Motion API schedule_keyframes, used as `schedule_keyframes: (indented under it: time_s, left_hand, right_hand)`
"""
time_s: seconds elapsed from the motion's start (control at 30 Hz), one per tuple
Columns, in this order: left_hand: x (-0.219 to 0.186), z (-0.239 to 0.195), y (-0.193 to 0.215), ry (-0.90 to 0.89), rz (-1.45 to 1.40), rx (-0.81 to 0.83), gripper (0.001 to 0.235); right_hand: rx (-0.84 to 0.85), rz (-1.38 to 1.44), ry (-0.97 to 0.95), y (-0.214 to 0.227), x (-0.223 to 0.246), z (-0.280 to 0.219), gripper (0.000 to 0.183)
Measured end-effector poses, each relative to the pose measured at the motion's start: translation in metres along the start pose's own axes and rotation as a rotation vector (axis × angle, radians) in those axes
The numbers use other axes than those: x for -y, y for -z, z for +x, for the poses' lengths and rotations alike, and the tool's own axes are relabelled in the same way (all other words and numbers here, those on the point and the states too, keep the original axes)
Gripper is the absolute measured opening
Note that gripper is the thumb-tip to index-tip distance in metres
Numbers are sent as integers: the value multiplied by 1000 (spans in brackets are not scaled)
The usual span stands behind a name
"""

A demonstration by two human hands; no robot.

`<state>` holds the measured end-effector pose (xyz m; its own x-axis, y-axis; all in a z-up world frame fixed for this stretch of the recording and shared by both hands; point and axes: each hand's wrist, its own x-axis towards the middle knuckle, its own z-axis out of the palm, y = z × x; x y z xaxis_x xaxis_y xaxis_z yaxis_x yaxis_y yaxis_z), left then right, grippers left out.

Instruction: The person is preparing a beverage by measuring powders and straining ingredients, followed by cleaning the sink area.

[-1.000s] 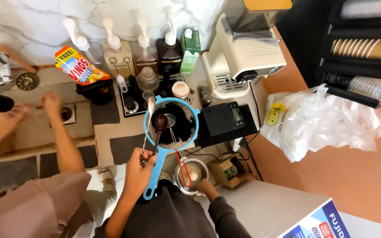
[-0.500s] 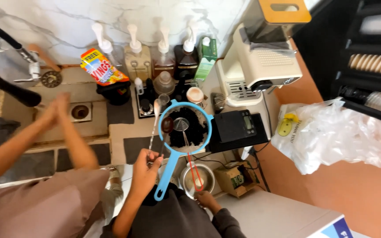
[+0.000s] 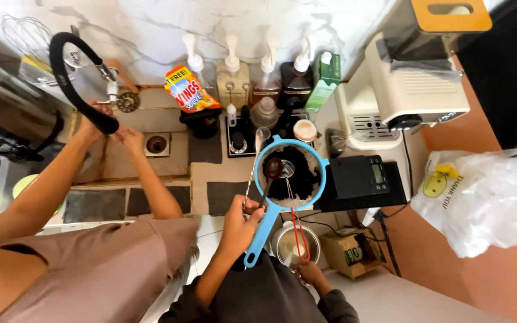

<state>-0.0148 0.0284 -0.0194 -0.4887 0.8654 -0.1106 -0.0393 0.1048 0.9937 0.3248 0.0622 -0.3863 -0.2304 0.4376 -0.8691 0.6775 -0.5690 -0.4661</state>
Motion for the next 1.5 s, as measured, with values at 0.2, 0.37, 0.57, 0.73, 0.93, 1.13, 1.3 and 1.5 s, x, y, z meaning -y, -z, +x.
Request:
schedule_keyframes:
  time_s: [0.2, 0.37, 0.57, 0.73, 0.93, 1.13, 1.3, 1.5]
  left_hand:
    - [6, 3, 0, 26, -48, -9, 23]
    - [4, 4, -1, 17, 11, -27, 23]
    - [-4, 0, 1, 1, 85, -24, 17]
    - [1, 0, 3, 50, 97, -30, 19]
    - [-4, -5, 4, 56, 90, -51, 19]
    - [-8, -9, 2, 29, 111, -41, 20]
    - [-6, -10, 1, 47, 114, -58, 21]
    - [-2, -13, 2, 26, 114, -66, 20]
  right_hand:
    - [9, 16, -11, 5, -1, 3, 31]
    - [-4, -101, -14, 7, 0, 11, 30]
    - [16, -316, 163, 11, -29, 48, 29]
    - [75, -6, -62, 8, 3, 16, 31]
    - [48, -118, -39, 3, 28, -14, 31]
    - [70, -91, -37, 8, 6, 6, 28]
    - [85, -45, -55, 10, 5, 7, 30]
    - [89, -87, -16, 7, 10, 5, 29]
